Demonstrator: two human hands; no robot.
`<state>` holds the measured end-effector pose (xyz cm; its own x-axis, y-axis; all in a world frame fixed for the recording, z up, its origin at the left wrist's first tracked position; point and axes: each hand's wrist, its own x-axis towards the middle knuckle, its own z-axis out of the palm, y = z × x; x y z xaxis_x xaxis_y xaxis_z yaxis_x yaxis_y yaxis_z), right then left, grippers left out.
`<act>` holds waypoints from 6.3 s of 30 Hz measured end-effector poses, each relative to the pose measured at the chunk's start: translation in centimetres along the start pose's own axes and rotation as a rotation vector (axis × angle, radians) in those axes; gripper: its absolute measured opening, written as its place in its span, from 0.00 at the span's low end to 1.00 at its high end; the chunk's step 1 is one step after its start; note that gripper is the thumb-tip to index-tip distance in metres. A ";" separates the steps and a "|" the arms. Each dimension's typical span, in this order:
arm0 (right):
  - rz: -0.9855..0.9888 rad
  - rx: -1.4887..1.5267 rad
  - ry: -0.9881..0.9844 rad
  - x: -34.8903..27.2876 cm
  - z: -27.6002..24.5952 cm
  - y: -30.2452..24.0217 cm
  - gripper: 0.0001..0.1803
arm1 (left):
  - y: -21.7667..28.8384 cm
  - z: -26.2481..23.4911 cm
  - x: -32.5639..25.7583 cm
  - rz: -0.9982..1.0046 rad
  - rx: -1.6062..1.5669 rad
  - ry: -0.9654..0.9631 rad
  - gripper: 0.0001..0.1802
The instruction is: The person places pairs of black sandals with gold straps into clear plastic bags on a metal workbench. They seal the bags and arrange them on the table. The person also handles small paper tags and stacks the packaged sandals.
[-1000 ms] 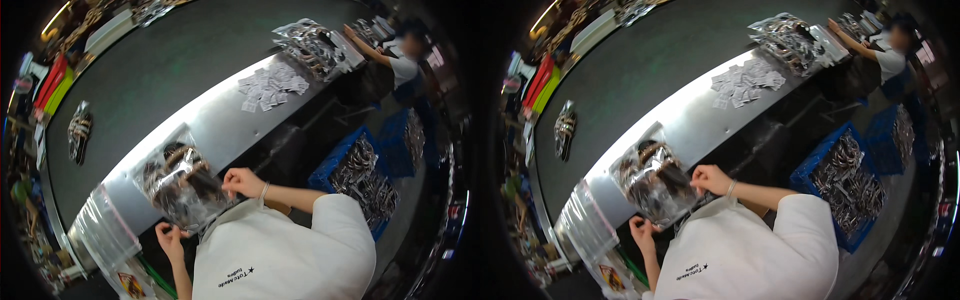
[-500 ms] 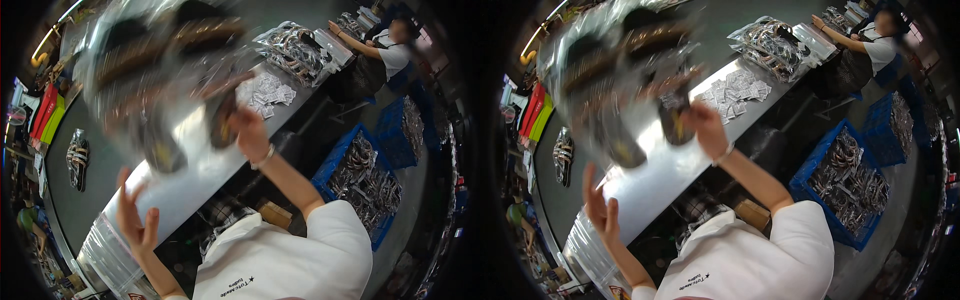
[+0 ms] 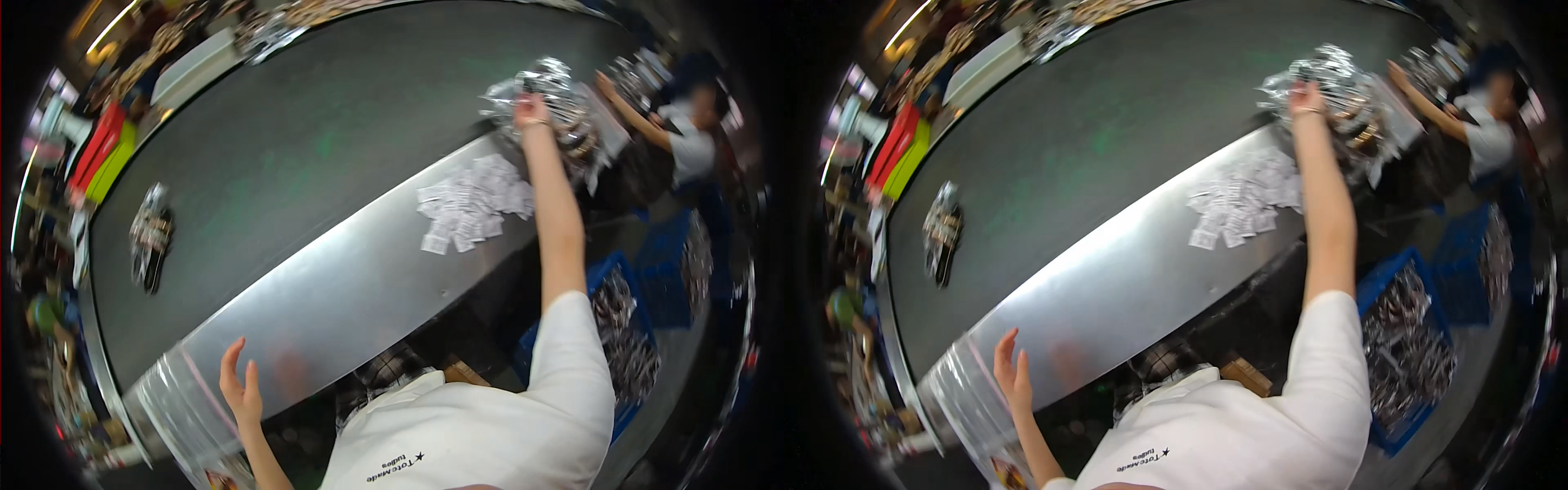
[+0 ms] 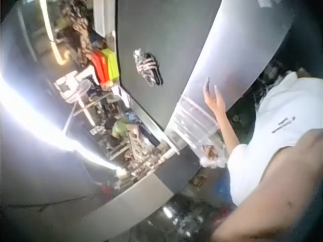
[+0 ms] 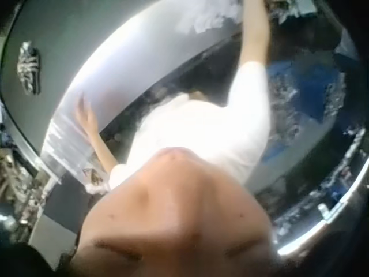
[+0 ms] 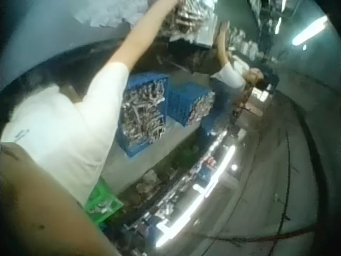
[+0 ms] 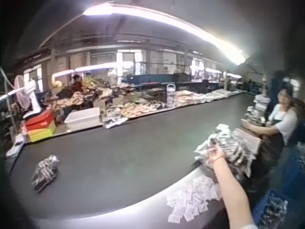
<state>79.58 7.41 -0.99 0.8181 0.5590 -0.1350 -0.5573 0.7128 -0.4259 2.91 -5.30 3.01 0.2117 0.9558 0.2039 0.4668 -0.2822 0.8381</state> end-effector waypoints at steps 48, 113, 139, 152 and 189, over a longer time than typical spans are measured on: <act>0.794 -0.530 -0.536 -46.6 -1.5 16.2 0.10 | -6.0 -4.1 12.7 -0.791 -0.089 -0.374 0.37; 0.633 -1.012 -1.536 -63.7 7.9 28.3 0.24 | -12.6 -16.1 -8.4 -0.136 0.170 0.714 0.15; 0.841 -0.989 -1.318 -67.0 3.8 31.5 0.12 | -0.4 -10.1 -9.4 0.462 0.631 -0.100 0.10; 0.783 -0.572 -0.936 -61.7 10.2 23.7 0.14 | -1.9 -0.4 -9.0 0.105 0.471 -0.361 0.23; -0.555 -1.325 -2.093 -62.7 -1.0 20.8 0.10 | -3.3 2.9 -13.0 -0.637 -0.696 0.125 0.13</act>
<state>16.88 -13.24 -2.28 -0.7313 0.5746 0.3674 0.5072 0.8183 -0.2705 1.08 -17.01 -3.90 -0.0187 0.9264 -0.3761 -0.1616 0.3684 0.9155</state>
